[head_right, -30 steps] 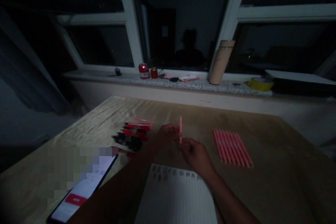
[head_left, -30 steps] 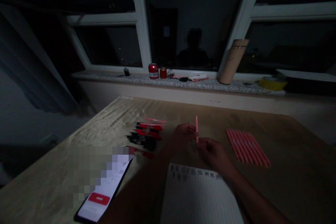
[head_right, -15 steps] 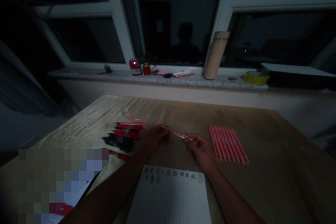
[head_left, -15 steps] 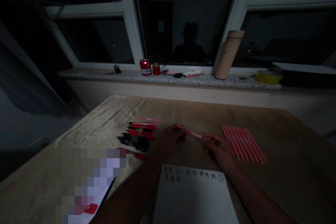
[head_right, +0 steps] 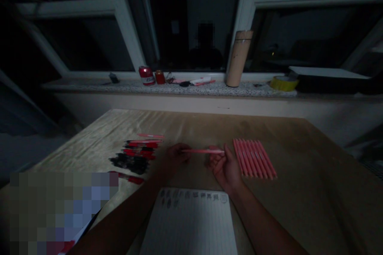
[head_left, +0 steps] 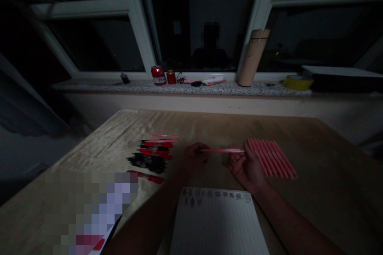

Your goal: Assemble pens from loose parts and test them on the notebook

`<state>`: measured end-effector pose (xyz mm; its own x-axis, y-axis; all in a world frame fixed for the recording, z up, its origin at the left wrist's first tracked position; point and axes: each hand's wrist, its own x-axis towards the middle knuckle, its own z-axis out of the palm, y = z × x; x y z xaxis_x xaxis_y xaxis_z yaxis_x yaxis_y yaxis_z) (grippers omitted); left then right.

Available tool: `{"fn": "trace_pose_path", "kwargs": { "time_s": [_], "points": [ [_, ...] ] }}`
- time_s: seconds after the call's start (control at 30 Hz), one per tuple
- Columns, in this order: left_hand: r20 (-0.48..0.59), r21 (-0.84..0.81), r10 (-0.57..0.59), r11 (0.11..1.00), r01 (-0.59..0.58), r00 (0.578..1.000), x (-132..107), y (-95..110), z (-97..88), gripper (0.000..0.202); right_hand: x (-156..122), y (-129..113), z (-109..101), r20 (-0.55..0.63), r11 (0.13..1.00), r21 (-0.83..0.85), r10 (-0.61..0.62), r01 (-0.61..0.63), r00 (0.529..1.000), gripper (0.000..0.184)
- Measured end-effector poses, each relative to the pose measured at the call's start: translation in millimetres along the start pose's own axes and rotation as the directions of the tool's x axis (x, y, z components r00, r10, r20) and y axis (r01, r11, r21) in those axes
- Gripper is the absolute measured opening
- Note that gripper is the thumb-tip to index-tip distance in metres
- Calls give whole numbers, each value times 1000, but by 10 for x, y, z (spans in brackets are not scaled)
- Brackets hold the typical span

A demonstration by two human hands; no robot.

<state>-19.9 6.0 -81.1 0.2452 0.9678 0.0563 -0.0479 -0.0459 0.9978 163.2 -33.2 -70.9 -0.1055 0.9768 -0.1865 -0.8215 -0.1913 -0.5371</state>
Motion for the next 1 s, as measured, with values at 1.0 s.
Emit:
{"fn": "trace_pose_path", "kwargs": {
  "time_s": [1.0],
  "points": [
    [39,8,-5,1000,4,999,-41,13,31,23,-10,10,-13,90,995,-88,63,-55,994,36]
  ]
}}
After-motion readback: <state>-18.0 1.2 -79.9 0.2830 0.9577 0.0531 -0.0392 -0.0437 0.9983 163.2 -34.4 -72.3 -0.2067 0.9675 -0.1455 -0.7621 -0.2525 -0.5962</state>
